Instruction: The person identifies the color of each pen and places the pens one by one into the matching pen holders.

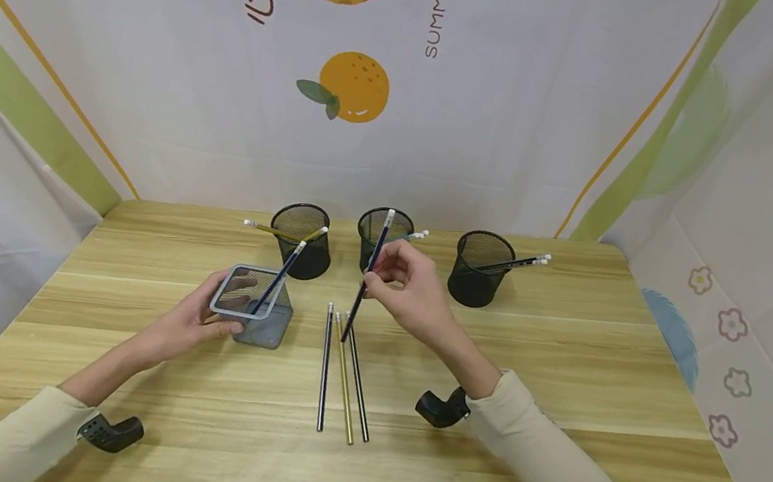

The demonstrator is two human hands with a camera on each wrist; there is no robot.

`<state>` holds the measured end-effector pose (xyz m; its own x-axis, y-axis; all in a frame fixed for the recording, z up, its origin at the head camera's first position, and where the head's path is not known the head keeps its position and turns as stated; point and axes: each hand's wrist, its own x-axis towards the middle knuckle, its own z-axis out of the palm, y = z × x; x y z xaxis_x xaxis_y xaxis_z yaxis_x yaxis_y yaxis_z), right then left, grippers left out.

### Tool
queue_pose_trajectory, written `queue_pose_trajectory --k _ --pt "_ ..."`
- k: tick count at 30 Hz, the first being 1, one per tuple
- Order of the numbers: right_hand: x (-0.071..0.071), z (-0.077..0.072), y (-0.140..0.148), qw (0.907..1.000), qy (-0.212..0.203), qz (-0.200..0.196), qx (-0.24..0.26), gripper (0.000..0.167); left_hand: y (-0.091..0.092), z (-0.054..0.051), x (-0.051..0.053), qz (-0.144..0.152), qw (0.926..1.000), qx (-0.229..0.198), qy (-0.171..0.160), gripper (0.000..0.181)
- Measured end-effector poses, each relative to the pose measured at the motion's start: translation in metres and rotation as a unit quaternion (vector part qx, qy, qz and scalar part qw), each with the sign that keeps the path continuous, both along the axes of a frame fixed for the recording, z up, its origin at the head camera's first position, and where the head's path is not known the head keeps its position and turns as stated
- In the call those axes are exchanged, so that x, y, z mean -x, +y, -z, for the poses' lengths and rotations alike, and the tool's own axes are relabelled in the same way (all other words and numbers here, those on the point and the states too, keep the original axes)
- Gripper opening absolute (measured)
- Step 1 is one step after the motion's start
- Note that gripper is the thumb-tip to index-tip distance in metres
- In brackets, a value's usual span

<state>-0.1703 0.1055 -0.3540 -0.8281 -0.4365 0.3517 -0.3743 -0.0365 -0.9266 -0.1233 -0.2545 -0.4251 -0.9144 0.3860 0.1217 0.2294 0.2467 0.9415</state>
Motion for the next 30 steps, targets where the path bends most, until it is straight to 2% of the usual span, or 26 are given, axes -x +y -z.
queue_pose_trajectory --k 17,30 --pt "-0.001 -0.001 -0.013 0.9972 0.008 0.000 0.074 0.016 0.001 -0.001 0.001 0.005 1.0000 -0.004 -0.001 0.080" --pt "-0.007 -0.003 -0.030 0.9940 0.011 -0.003 0.109 0.022 0.000 -0.002 -0.001 -0.001 1.0000 0.002 -0.005 0.080"
